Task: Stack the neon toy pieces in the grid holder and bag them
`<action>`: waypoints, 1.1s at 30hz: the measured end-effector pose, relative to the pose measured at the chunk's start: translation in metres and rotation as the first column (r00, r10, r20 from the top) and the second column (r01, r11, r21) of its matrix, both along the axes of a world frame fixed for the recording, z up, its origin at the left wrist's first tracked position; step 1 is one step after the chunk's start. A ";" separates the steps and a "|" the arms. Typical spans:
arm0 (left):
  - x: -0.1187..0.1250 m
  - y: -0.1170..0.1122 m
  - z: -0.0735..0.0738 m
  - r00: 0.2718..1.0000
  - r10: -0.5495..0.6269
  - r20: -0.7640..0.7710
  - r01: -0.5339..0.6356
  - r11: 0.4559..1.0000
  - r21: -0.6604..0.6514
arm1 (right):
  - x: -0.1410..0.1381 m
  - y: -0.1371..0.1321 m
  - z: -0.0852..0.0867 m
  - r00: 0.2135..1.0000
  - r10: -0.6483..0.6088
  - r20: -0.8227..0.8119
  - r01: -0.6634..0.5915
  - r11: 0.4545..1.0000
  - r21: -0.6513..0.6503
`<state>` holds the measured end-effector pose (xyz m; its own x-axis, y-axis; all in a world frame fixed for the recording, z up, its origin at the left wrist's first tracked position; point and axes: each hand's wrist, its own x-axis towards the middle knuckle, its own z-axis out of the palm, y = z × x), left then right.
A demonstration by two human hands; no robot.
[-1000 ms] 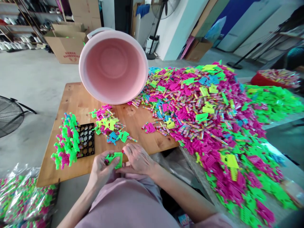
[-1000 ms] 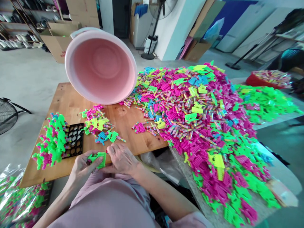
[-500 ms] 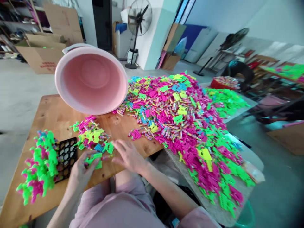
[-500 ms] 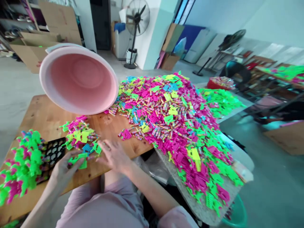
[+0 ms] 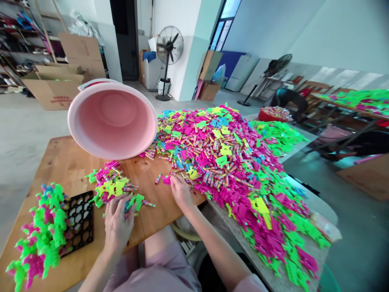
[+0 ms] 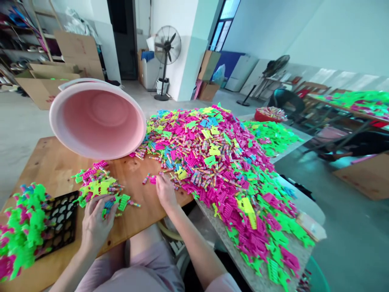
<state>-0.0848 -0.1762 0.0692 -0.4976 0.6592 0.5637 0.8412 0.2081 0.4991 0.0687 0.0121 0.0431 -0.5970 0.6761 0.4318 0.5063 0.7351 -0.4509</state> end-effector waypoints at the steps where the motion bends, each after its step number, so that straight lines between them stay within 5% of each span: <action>1: 0.004 0.004 0.005 0.996 -0.061 0.067 0.060 0.998 0.013 | 0.000 -0.004 0.009 0.998 0.014 -0.058 -0.019 0.995 -0.093; 3: 0.010 0.010 0.013 0.959 -0.158 0.234 0.159 0.987 0.018 | 0.000 -0.014 0.030 0.976 0.192 -0.099 -0.213 0.935 -0.283; 5: 0.013 0.013 0.016 0.876 -0.225 0.427 0.260 0.965 -0.024 | -0.002 -0.026 0.047 0.890 0.442 -0.111 -0.445 0.789 -0.424; 7: 0.011 0.011 0.013 0.776 -0.208 0.595 0.334 0.936 -0.108 | -0.006 -0.032 0.052 0.826 0.545 -0.146 -0.536 0.679 -0.502; 9: 0.008 0.005 0.008 0.687 -0.106 0.719 0.309 0.938 -0.158 | -0.014 -0.028 0.045 0.900 0.417 -0.128 -0.418 0.743 -0.522; 11: 0.004 -0.002 0.007 0.573 -0.021 0.819 0.193 0.975 -0.110 | -0.028 -0.015 0.032 0.993 0.115 -0.006 -0.104 0.872 -0.478; 13: 0.002 -0.007 0.011 0.438 -0.029 0.898 0.093 0.996 -0.014 | -0.046 0.001 0.019 0.984 -0.121 0.130 0.161 0.916 -0.367; 14: 0.001 -0.009 0.015 0.384 -0.048 0.922 0.070 0.997 0.023 | -0.055 0.008 0.014 0.975 -0.136 0.177 0.187 0.932 -0.311; 17: 0.000 -0.012 0.029 0.287 -0.079 0.955 0.022 0.997 0.076 | -0.073 0.022 0.005 0.965 0.107 0.241 -0.066 0.983 -0.172; 20: -0.001 -0.015 0.036 0.216 -0.109 0.970 -0.017 0.993 0.115 | -0.071 0.026 -0.004 0.892 0.341 0.295 -0.321 0.940 -0.118; 24: 0.001 -0.017 0.034 0.114 -0.195 0.974 0.011 0.981 0.195 | -0.051 0.011 -0.010 0.900 0.346 0.265 -0.324 0.938 -0.125; 26: 0.005 -0.017 0.032 0.110 -0.210 0.972 0.010 0.978 0.210 | -0.041 -0.009 -0.001 0.937 0.327 0.125 -0.299 0.933 -0.203; 28: 0.007 -0.018 0.033 0.150 -0.203 0.968 0.017 0.979 0.203 | -0.032 -0.035 0.018 0.915 0.395 -0.078 -0.397 0.857 -0.328; 31: 0.008 -0.025 0.039 0.349 -0.170 0.922 0.047 0.985 0.164 | -0.024 -0.068 0.054 0.809 0.526 -0.263 -0.588 0.706 -0.395; 33: 0.006 -0.031 0.044 0.500 -0.135 0.855 0.069 0.991 0.116 | -0.020 -0.080 0.073 0.777 0.563 -0.282 -0.629 0.673 -0.388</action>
